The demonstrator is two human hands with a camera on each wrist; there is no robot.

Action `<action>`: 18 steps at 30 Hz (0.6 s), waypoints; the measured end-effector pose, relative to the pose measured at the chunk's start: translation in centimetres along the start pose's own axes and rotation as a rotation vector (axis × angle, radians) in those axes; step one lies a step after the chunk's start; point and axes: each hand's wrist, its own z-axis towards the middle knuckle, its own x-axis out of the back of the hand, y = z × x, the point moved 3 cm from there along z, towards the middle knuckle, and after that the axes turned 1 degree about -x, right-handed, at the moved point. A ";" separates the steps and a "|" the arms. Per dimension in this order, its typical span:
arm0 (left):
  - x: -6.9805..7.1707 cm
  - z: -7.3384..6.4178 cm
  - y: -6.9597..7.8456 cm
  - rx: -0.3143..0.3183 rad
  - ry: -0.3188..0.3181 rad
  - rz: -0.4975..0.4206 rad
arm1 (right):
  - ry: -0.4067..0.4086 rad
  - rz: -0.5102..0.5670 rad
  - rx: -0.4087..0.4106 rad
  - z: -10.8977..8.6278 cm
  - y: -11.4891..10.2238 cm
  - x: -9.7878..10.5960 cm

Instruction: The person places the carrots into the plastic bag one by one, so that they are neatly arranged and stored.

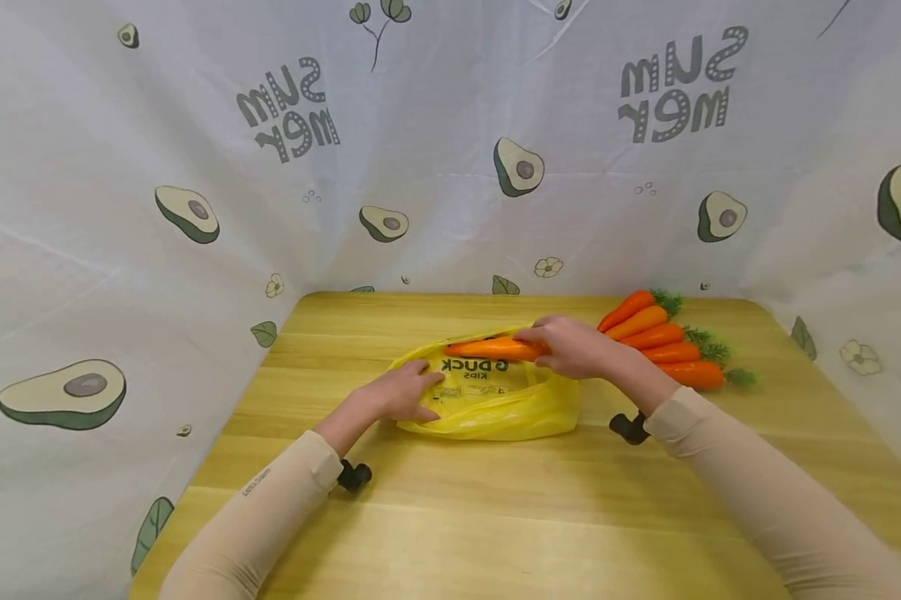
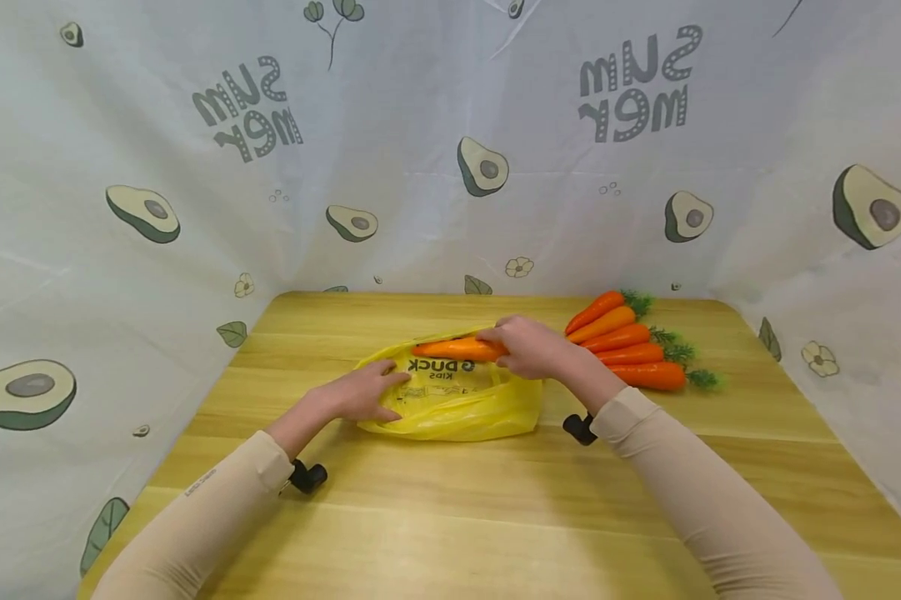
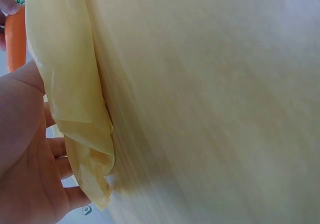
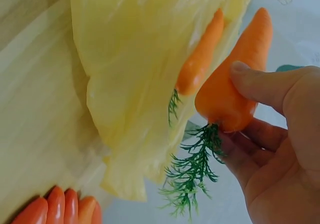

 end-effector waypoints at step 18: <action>0.2 -0.2 0.1 -0.006 0.001 0.009 | 0.003 -0.004 -0.050 1.7 -1.1 -2.5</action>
